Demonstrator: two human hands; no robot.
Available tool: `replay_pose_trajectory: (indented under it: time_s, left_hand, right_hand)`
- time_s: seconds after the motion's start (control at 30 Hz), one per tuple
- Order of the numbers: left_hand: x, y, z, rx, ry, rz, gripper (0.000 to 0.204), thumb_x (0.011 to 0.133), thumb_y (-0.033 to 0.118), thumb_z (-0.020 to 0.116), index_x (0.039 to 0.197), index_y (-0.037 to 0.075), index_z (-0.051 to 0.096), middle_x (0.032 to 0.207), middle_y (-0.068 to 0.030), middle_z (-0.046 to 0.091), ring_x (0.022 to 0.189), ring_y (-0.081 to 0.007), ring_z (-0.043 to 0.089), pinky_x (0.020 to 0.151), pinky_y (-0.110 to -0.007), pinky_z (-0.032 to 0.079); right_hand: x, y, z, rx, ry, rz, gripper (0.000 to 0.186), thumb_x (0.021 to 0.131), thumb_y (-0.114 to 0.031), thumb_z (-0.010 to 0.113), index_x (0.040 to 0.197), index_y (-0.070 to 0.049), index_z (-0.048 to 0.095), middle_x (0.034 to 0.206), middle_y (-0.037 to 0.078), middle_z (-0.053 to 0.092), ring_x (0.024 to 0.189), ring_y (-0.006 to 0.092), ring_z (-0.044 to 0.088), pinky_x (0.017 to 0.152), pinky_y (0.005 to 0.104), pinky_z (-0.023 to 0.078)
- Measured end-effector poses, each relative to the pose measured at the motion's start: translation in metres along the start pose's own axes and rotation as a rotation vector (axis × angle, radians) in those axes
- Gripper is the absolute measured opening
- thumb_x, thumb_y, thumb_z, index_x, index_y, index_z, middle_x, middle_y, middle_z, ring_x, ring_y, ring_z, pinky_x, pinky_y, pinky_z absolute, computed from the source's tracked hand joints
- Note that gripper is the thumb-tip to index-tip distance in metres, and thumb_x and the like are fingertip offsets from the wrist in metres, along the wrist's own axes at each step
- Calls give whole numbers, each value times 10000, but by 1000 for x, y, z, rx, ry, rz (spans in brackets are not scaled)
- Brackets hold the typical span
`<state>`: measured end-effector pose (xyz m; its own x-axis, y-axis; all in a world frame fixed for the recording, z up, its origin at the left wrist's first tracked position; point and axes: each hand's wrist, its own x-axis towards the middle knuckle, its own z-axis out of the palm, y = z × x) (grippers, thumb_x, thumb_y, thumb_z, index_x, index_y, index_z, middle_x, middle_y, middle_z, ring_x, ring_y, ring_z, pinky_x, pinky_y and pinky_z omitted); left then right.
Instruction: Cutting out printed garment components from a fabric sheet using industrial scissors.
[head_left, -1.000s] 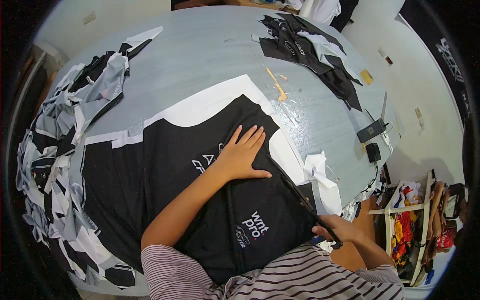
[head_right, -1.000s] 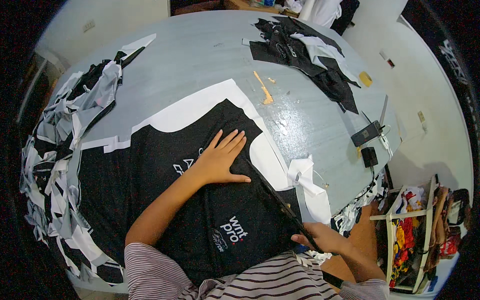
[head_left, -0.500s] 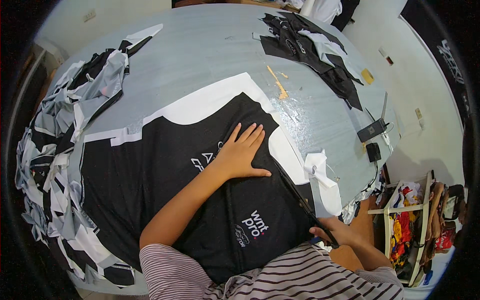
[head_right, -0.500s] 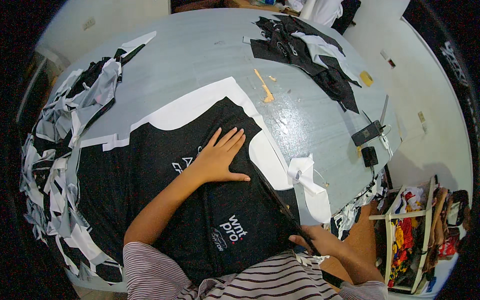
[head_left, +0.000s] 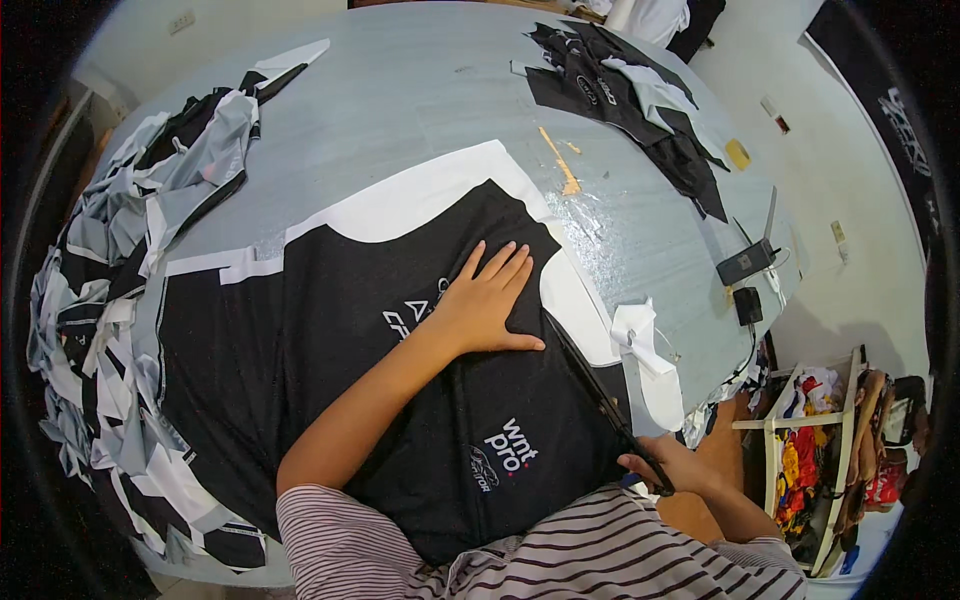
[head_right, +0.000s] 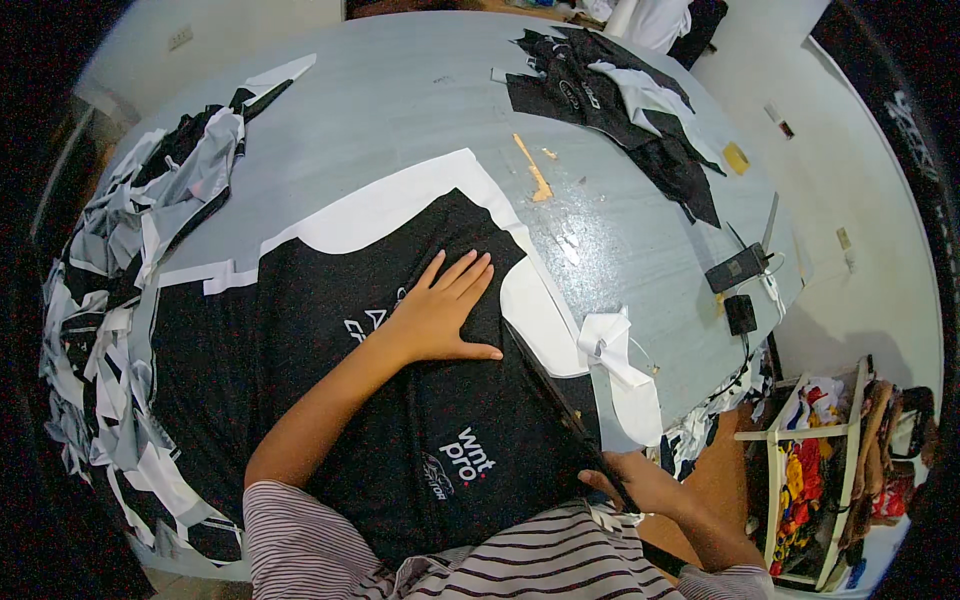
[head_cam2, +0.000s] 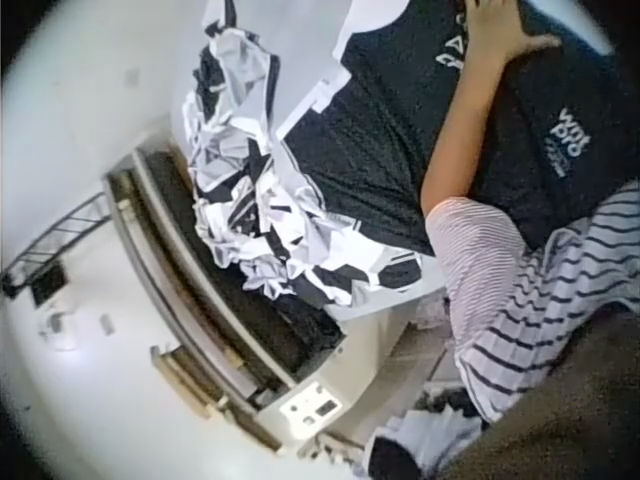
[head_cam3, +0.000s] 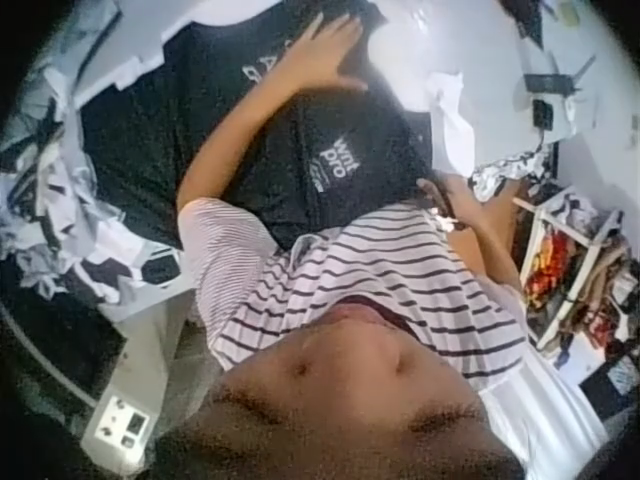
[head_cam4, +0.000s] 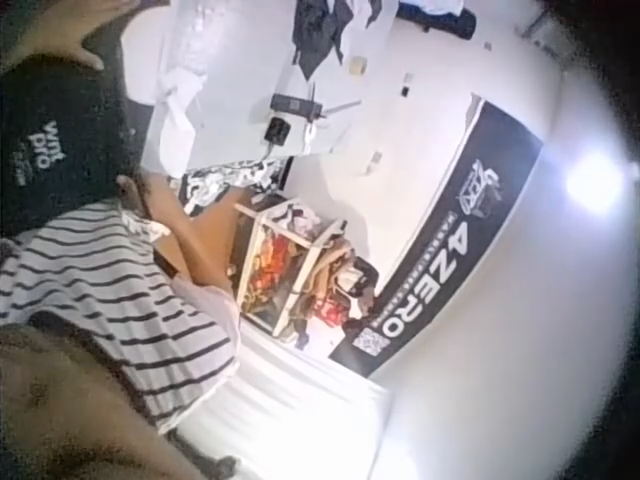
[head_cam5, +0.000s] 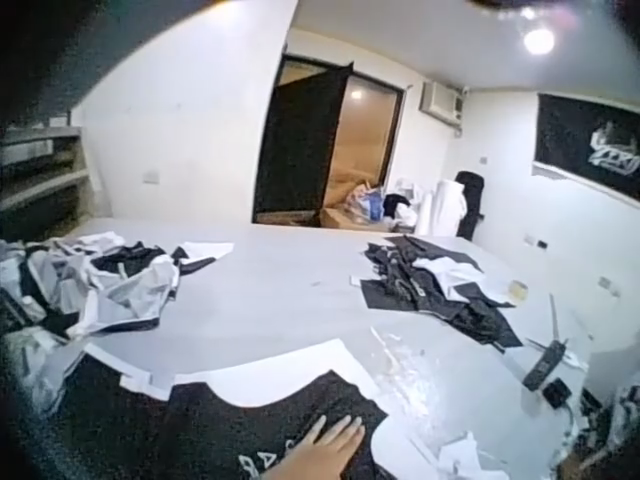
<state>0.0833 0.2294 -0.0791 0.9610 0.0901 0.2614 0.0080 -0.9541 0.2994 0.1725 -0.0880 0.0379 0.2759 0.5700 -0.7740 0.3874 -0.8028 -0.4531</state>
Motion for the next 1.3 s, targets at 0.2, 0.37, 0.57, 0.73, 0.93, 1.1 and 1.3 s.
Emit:
replay_pose_trajectory:
  time_s: [0.2,0.37,0.57,0.73,0.93,1.1,1.3]
  left_hand:
    - [-1,-1,1,8,14,0,1089,713,768,518,1398,-55,317,1497,-178,269,1411,-277,204,1151,-482,88]
    - [-1,-2,2,3,31,-1,1089,710,773,515,1390,-58,332,1490,-180,285,1406,-274,220,1150,-474,101]
    - [-1,-1,5,5,83,0,1103,698,786,512,1375,-70,351,1474,-182,317,1397,-271,245,1144,-468,122]
    - [0,-1,7,18,125,-41,1155,671,811,509,1382,-81,326,1467,-205,314,1397,-289,241,1143,-480,110]
    - [-1,-1,4,35,69,-77,1215,647,856,467,1395,-86,294,1482,-214,280,1406,-293,216,1125,-555,69]
    - [-3,2,4,78,26,-119,1236,634,871,452,1402,-83,283,1495,-209,252,1418,-290,181,1098,-614,37]
    - [-4,6,1,87,-22,-184,1249,622,869,466,1411,-78,266,1512,-204,213,1429,-293,139,1062,-673,24]
  right_hand:
    - [6,-1,2,4,-66,32,536,940,-505,476,932,28,538,598,71,522,572,170,576,540,298,450]
    - [17,-15,0,4,-80,6,590,928,-557,451,942,26,545,634,94,565,598,202,614,573,303,475]
    - [27,-40,-5,-3,-107,-10,622,928,-594,396,912,13,531,647,67,591,631,161,606,595,273,471]
    - [33,-39,-2,4,-67,-8,643,920,-620,384,871,5,527,641,65,582,607,160,592,577,271,459]
    - [33,-41,4,33,-3,-16,629,919,-626,381,802,-21,505,617,56,558,572,157,569,548,269,442]
    - [31,-48,6,34,38,29,622,916,-618,408,762,-23,503,582,55,539,547,161,560,540,273,440]
    - [32,-47,8,13,57,37,614,928,-594,410,758,-12,509,574,70,547,540,174,569,531,280,440]
